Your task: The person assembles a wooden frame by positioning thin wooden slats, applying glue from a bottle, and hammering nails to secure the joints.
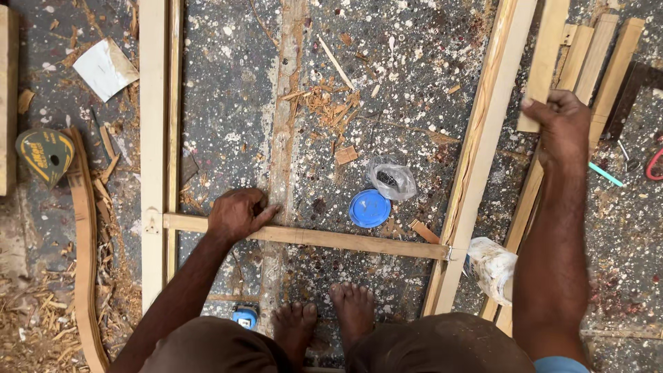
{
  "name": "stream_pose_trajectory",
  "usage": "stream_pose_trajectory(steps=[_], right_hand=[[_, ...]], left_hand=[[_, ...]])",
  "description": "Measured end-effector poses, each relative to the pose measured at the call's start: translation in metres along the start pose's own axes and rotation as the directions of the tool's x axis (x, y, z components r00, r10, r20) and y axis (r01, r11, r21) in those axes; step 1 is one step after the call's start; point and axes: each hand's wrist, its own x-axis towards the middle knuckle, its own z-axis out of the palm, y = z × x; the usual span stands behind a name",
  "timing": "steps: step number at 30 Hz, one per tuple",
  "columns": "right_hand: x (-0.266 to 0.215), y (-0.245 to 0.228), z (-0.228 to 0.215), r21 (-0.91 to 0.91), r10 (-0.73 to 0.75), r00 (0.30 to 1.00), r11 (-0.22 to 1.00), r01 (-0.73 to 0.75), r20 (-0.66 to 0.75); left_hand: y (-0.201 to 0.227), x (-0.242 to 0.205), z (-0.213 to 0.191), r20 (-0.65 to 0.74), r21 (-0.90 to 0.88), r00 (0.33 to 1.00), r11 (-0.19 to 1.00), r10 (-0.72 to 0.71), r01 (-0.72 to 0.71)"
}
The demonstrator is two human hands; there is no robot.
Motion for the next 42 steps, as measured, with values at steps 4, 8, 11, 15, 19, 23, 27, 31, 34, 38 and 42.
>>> stream_pose_trajectory(steps=[4, 8, 11, 15, 19, 23, 27, 31, 34, 38, 42], right_hand=[[-0.038, -0.007, 0.079, 0.248, 0.018, 0.980, 0.966, -0.067, 0.196], [-0.106, 0.015, 0.198, 0.167, 0.198, 0.889, 0.943, -0.288, 0.413], [-0.180, 0.026, 0.257, 0.178, 0.099, 0.744, 0.943, -0.283, 0.660], [-0.244, 0.012, 0.294, 0.064, 0.013, 0.590, 0.992, -0.109, 0.808], [-0.286, 0.040, 0.269, -0.276, 0.151, 0.377, 0.912, 0.304, 0.914], [-0.237, 0.010, 0.240, -0.183, -0.015, 0.505, 0.923, 0.339, 0.863], [-0.191, -0.063, 0.206, -0.355, -0.078, 0.646, 0.783, 0.511, 0.759], [-0.143, -0.114, 0.179, -0.583, -0.086, 0.724, 0.531, 0.614, 0.684], [-0.102, -0.123, 0.173, -0.603, -0.028, 0.786, 0.625, 0.495, 0.617], [-0.060, -0.093, 0.196, -0.422, 0.076, 0.870, 0.892, 0.158, 0.487], [-0.025, -0.032, 0.214, 0.150, 0.053, 0.907, 0.981, -0.126, 0.417]], left_hand=[[0.028, 0.003, -0.017, 0.189, -0.148, 0.931, 0.928, -0.313, 0.342], [0.073, 0.004, -0.040, -0.045, -0.556, 0.959, 0.804, -0.281, 0.210], [0.094, -0.012, -0.048, -0.236, -0.590, 0.963, 0.807, -0.131, -0.035], [0.119, 0.000, -0.069, -0.118, -0.464, 0.963, 0.871, -0.241, 0.161], [0.122, -0.038, -0.041, -0.138, -0.345, 0.926, 0.893, -0.352, 0.289], [0.102, -0.065, -0.051, -0.204, -0.244, 0.885, 0.897, -0.420, 0.369], [0.067, -0.081, -0.049, -0.337, -0.216, 0.865, 0.924, -0.373, 0.314], [0.028, -0.076, -0.043, -0.369, -0.190, 0.877, 0.949, -0.308, 0.253], [-0.001, -0.064, -0.041, -0.428, -0.193, 0.881, 0.973, -0.201, 0.129], [-0.028, -0.052, -0.043, -0.440, -0.003, 0.898, 1.000, -0.001, 0.000], [-0.032, -0.041, -0.046, -0.403, 0.043, 0.910, 0.995, 0.102, -0.092]])
